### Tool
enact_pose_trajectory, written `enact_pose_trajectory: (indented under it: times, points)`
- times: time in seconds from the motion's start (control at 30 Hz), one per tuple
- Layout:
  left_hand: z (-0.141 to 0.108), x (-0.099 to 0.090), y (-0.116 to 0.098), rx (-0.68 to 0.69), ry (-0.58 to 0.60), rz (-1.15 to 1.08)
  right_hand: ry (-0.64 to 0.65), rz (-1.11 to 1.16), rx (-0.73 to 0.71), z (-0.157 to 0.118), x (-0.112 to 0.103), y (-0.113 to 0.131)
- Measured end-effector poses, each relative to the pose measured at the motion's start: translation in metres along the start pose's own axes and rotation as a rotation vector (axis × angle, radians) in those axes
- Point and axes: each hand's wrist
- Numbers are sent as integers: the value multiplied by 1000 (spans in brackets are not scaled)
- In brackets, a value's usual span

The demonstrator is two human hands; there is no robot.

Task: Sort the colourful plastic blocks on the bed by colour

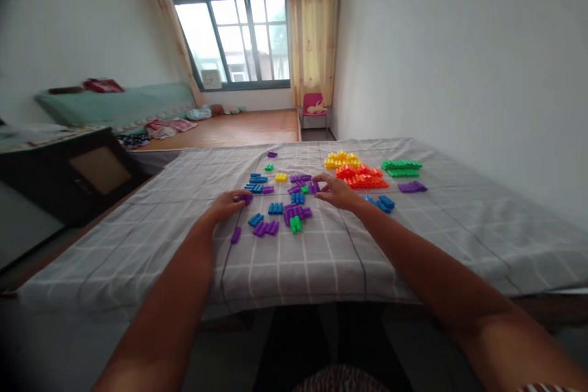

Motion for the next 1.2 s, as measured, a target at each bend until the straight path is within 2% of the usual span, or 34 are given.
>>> enact_pose_trajectory:
  times: [0.1,0.17,0.3,0.43,0.53,0.63,0.7,0.77,0.83,0.9,1.0,1.07,1.2]
  points:
    - [3,2,2,71,-54,40,-105,-32,85,-25,-30,-28]
    - [6,2,5,67,-89,91,-194,-57,171,-40,-54,-55]
    - [10,1,9,-44,-160,213,-352,-72,425,-71,-105,-127]
    - [12,-1,8,-105,-236,362,-486,-172,649,-103,-139,-201]
    - [15,-9,7,-88,-222,413,-459,-224,710,-119,-154,-238]
    - [24,-19,-6,-62,-248,442,-382,-152,727,-124,-167,-259]
    - [35,-19,-28,-40,-296,448,-324,-39,700,-123,-175,-268]
    - [48,-9,-60,6,-312,418,-264,65,647,-122,-179,-276]
    - [63,17,-101,86,-266,350,-216,108,597,-122,-179,-283]
    - [79,56,-145,186,-138,219,-183,96,569,-125,-175,-289]
    - [103,132,-204,352,36,120,-149,28,548,-131,-169,-293]
    - [120,187,-235,442,97,98,-131,-38,531,-134,-166,-292]
    - [155,286,-273,515,197,73,-88,-190,509,-136,-165,-286]
Point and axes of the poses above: each hand's wrist, its own z-axis towards the middle knuckle, its own x-axis out of the palm, y = z × x, and after that the axes turned 15 degrees about -z, right-handed
